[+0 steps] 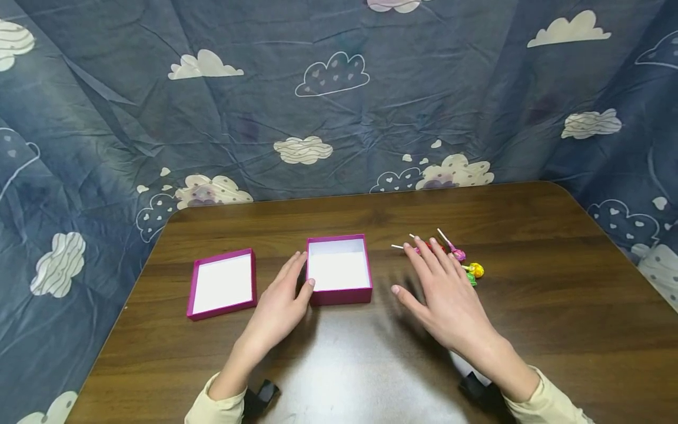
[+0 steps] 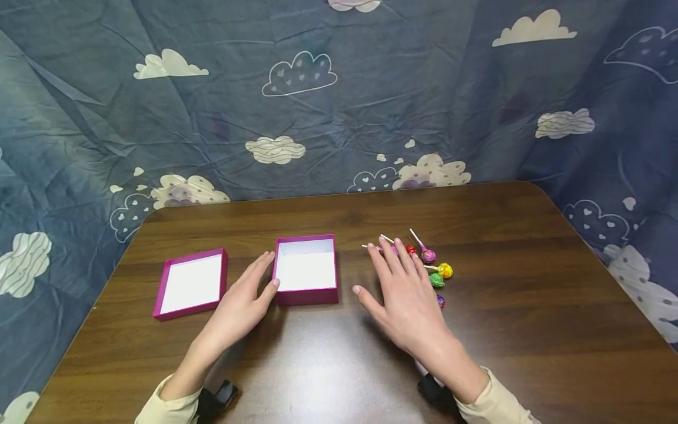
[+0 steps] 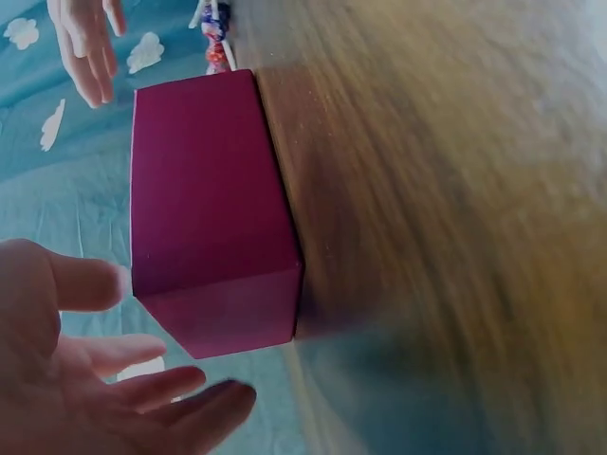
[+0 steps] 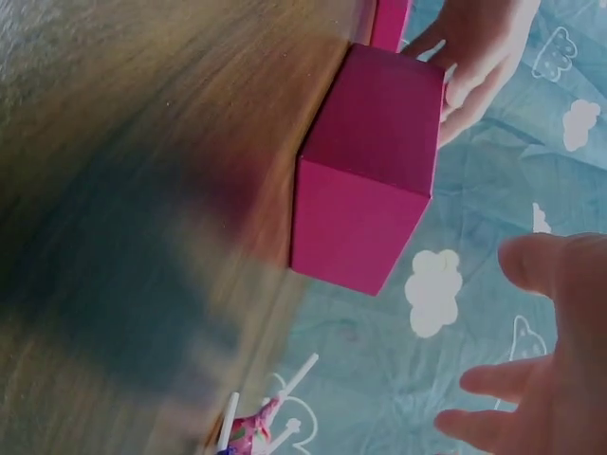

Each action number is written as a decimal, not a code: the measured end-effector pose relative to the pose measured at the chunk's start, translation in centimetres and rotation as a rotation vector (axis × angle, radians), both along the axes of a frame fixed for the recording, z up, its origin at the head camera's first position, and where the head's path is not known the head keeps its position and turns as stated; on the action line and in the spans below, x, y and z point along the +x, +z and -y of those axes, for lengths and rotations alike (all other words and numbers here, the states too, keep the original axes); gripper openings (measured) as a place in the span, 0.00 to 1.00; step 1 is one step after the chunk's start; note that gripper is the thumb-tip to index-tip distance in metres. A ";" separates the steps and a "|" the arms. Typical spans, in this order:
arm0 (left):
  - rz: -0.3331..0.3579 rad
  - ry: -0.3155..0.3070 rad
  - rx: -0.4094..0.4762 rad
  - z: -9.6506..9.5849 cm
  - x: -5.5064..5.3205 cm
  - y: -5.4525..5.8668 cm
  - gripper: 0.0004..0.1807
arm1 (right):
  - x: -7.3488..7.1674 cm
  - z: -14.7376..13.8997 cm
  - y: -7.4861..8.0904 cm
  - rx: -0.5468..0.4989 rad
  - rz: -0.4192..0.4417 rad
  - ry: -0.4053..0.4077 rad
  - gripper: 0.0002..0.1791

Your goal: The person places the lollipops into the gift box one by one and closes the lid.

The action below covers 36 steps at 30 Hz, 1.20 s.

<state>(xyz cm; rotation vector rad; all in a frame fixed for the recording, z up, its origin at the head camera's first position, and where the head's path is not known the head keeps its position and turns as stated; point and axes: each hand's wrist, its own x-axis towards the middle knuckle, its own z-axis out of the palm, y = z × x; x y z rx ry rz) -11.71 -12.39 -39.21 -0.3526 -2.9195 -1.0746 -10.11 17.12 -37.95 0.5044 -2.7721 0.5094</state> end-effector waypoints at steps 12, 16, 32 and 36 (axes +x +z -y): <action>0.119 -0.057 0.284 0.6 -0.6 -0.3 0.29 | -0.5 -0.6 1.1 -0.160 -0.123 0.081 0.31; 0.144 -0.039 0.293 0.9 -0.6 -0.4 0.30 | -0.7 -1.4 1.8 -0.238 -0.104 0.091 0.29; 0.192 -0.017 0.303 1.0 -0.8 -0.3 0.31 | -0.5 -4.4 3.7 -0.306 0.034 0.070 0.19; 0.212 -0.010 0.306 1.1 -0.7 -0.2 0.31 | -0.5 -5.1 3.7 -0.297 0.068 0.056 0.14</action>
